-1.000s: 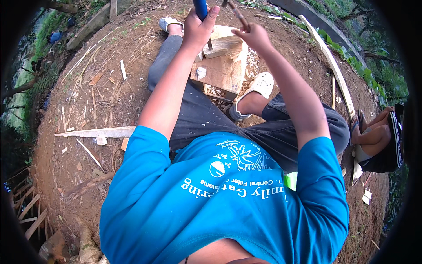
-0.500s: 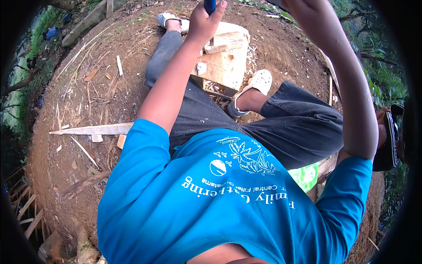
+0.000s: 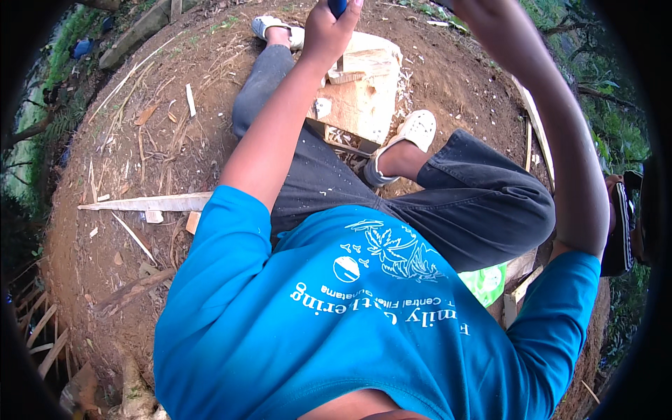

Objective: The person carves a piece of wood using a chisel and a small hammer while sitting on the ground, periodically clearing wood shavings and turning the wood block over.

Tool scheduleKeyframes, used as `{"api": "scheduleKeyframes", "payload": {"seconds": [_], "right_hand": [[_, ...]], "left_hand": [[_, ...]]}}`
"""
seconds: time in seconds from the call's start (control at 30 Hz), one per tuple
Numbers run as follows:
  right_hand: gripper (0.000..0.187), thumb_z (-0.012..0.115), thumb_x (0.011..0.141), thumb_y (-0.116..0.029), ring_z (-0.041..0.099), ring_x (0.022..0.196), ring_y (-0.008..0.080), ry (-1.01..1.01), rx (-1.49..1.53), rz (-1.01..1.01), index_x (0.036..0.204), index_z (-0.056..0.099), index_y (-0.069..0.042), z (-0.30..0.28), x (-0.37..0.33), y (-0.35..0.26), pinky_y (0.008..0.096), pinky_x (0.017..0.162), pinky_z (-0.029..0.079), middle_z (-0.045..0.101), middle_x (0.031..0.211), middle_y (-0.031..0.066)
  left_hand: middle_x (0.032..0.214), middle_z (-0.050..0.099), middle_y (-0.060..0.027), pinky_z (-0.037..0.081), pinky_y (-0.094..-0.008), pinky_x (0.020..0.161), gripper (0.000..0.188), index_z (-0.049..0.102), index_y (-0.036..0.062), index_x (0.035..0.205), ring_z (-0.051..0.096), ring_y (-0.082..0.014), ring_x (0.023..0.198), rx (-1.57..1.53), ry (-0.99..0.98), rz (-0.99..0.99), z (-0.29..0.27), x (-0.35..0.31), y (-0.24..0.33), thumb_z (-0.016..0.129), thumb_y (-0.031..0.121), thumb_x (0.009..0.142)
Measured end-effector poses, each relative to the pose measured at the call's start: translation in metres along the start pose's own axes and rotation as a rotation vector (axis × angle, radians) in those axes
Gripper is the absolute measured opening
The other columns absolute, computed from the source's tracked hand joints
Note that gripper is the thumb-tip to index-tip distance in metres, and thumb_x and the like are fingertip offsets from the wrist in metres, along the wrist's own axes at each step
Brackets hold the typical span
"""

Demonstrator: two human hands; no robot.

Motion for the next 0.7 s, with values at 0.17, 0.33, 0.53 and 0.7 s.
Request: {"api": "scheduleKeyframes", "payload": {"seconds": [0.17,0.33,0.53,0.7], "right_hand": [[0.028,0.049,0.109,-0.024,0.052,0.067,0.0166,-0.064,-0.256,-0.218,0.098,0.06,-0.001,0.026,0.0,0.026,0.0365,0.064,0.045,0.056,0.076,0.005],[0.031,0.051,0.106,-0.03,0.065,0.09,0.0429,0.173,0.157,0.071,0.106,0.062,0.0,-0.004,0.004,-0.01,0.0506,0.079,0.049,0.067,0.092,0.0247],[0.031,0.05,0.107,-0.028,0.065,0.085,0.0373,-0.02,0.006,-0.071,0.11,0.06,0.001,-0.005,0.011,-0.007,0.0483,0.077,0.049,0.066,0.088,0.0216],[0.032,0.053,0.106,-0.03,0.066,0.086,0.0381,-0.036,-0.172,-0.1,0.107,0.061,0.0,0.015,0.006,0.007,0.0488,0.081,0.049,0.066,0.089,0.0222]], "left_hand": [[0.078,0.067,-0.0101,0.051,-0.0399,0.07,0.044,0.066,0.0041,0.103,0.065,-0.0233,0.073,-0.019,0.003,-0.056,0.012,-0.001,0.002,0.072,0.047,0.094],[0.083,0.07,-0.0108,0.053,-0.0395,0.073,0.047,0.068,0.0027,0.113,0.068,-0.0235,0.076,0.093,-0.033,-0.155,0.008,0.004,-0.009,0.073,0.045,0.094],[0.075,0.065,-0.0068,0.051,-0.0379,0.066,0.04,0.066,0.0031,0.099,0.063,-0.0189,0.068,-0.06,0.099,0.02,0.011,0.006,-0.007,0.072,0.043,0.095],[0.068,0.06,-0.0034,0.048,-0.0379,0.06,0.039,0.062,0.0058,0.088,0.058,-0.0168,0.063,-0.036,-0.026,-0.102,0.015,0.006,-0.015,0.072,0.042,0.096]]}}
Point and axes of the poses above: each hand's wrist, its own x-axis towards the middle knuckle, its own z-axis out of the palm, y = z × x, the point moved 5 cm from there along x, towards the middle knuckle
